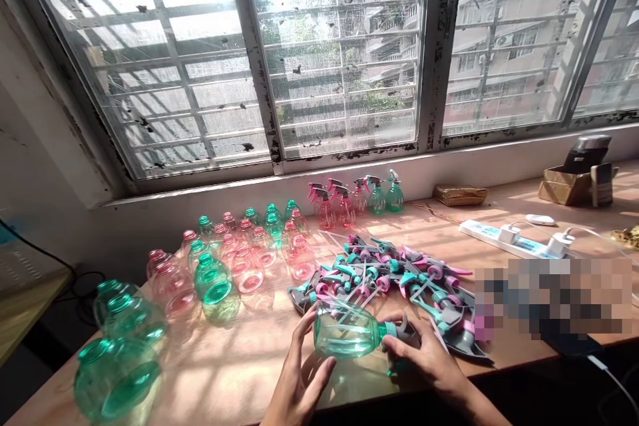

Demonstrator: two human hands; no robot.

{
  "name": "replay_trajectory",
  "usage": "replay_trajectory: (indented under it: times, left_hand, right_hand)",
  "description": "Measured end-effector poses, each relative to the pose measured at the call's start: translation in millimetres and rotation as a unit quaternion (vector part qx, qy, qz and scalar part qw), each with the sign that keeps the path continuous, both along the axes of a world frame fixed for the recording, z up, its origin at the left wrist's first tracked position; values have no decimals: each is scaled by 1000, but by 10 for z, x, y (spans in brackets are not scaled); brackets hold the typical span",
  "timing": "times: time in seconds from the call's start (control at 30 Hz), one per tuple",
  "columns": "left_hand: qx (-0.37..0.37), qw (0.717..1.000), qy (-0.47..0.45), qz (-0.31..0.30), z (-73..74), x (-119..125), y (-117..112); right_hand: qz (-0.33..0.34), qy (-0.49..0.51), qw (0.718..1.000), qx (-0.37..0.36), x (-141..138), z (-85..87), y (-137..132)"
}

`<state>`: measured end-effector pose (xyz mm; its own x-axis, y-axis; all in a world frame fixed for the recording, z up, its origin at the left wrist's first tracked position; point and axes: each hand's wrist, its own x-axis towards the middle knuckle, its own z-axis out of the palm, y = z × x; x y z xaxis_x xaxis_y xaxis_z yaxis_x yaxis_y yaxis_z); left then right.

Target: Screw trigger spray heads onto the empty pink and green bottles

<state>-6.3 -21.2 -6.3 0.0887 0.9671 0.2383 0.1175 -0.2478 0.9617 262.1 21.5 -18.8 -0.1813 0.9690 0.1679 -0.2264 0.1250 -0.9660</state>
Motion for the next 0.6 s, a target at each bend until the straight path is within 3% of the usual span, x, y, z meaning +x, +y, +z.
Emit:
replay_trajectory:
  times: [0.13, 0.27, 0.47, 0.6]
  left_hand:
    - [22, 999, 27, 27, 41, -23, 12]
    - [50, 996, 57, 40, -8, -70, 48]
    - [89, 989, 115, 9, 7, -137, 67]
    - [66, 995, 70, 16, 5, -107, 25]
  right_hand:
    - [0, 4, 1000, 0, -7, 5, -4]
    - [-9, 1, 1000, -7, -8, 21, -17]
    - [-2, 17, 1000, -17, -6, 54, -43]
    - [17, 35, 999, -23, -10, 48, -37]
